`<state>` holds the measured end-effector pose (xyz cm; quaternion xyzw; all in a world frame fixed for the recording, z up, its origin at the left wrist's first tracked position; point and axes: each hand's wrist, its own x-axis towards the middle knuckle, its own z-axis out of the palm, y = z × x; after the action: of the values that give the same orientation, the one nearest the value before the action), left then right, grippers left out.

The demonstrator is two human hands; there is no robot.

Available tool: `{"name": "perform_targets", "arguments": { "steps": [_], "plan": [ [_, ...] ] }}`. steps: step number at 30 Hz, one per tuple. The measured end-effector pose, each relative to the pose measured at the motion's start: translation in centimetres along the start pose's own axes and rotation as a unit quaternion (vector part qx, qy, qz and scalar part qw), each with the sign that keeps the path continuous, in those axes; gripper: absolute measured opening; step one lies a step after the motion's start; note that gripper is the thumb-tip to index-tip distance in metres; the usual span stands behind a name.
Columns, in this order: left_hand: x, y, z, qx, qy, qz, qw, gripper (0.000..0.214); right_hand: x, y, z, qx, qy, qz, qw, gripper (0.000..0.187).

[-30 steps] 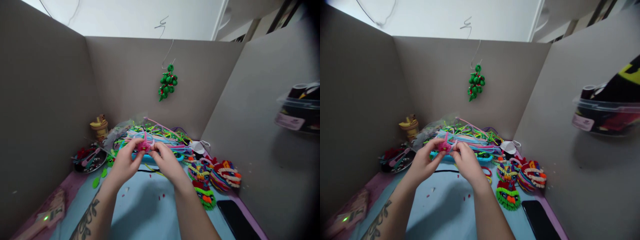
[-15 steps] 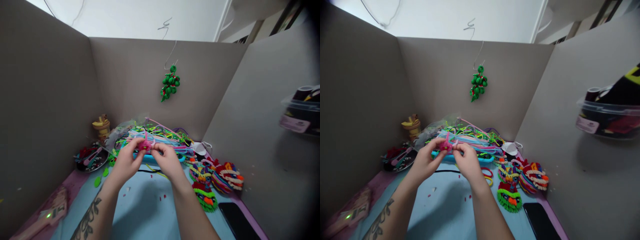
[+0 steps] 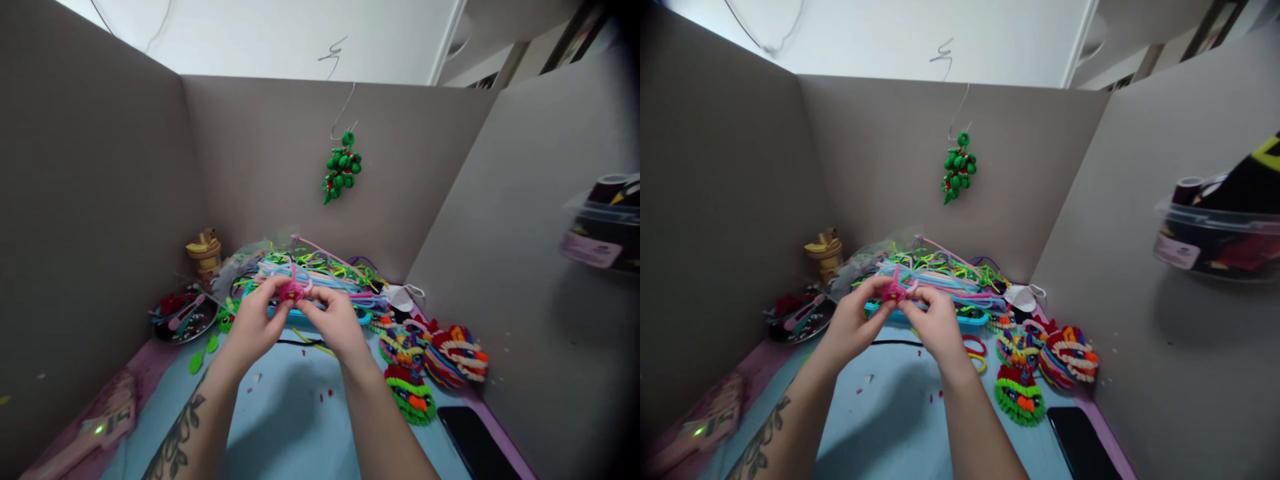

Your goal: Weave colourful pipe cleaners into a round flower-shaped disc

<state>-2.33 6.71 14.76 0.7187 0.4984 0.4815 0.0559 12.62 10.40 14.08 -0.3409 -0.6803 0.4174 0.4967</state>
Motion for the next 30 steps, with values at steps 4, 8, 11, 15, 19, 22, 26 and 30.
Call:
{"name": "perform_targets", "arguments": {
  "steps": [4, 8, 11, 15, 19, 22, 26, 30],
  "plan": [
    [-0.06, -0.09, 0.08, 0.003, 0.001, 0.003, 1.000, 0.026, -0.09, -0.09, 0.03, -0.022, 0.027, 0.000, 0.999, 0.012],
    [-0.04, -0.08, 0.09, 0.002, -0.001, 0.004, 1.000, 0.024, -0.12, 0.11, 0.16, -0.031, 0.054, -0.004, 0.998, 0.010],
    [-0.01, -0.04, 0.07, 0.004, -0.001, 0.003, 1.000, 0.024, -0.14, 0.21, 0.26, -0.037, 0.075, -0.011, 0.996, 0.007],
    [0.01, 0.03, 0.07, 0.011, 0.000, -0.001, 1.000, 0.024, -0.17, -0.01, 0.29, -0.050, 0.093, -0.022, 0.994, 0.006],
    [0.00, 0.13, 0.08, 0.010, 0.002, -0.004, 1.000, 0.023, -0.21, -0.20, 0.27, -0.059, 0.093, -0.033, 0.993, 0.009],
    [0.00, 0.18, 0.06, 0.004, 0.000, -0.008, 1.000, 0.023, -0.21, -0.05, 0.34, -0.061, 0.083, -0.036, 0.994, 0.011],
    [0.05, 0.17, -0.09, -0.013, -0.014, -0.016, 1.000, 0.024, -0.23, 0.31, 0.59, -0.082, 0.065, -0.039, 0.994, 0.013],
    [0.17, 0.19, -0.28, -0.021, -0.035, -0.024, 0.999, 0.024, -0.30, 0.39, 0.79, -0.100, 0.066, -0.046, 0.992, 0.013]
  ]
}}
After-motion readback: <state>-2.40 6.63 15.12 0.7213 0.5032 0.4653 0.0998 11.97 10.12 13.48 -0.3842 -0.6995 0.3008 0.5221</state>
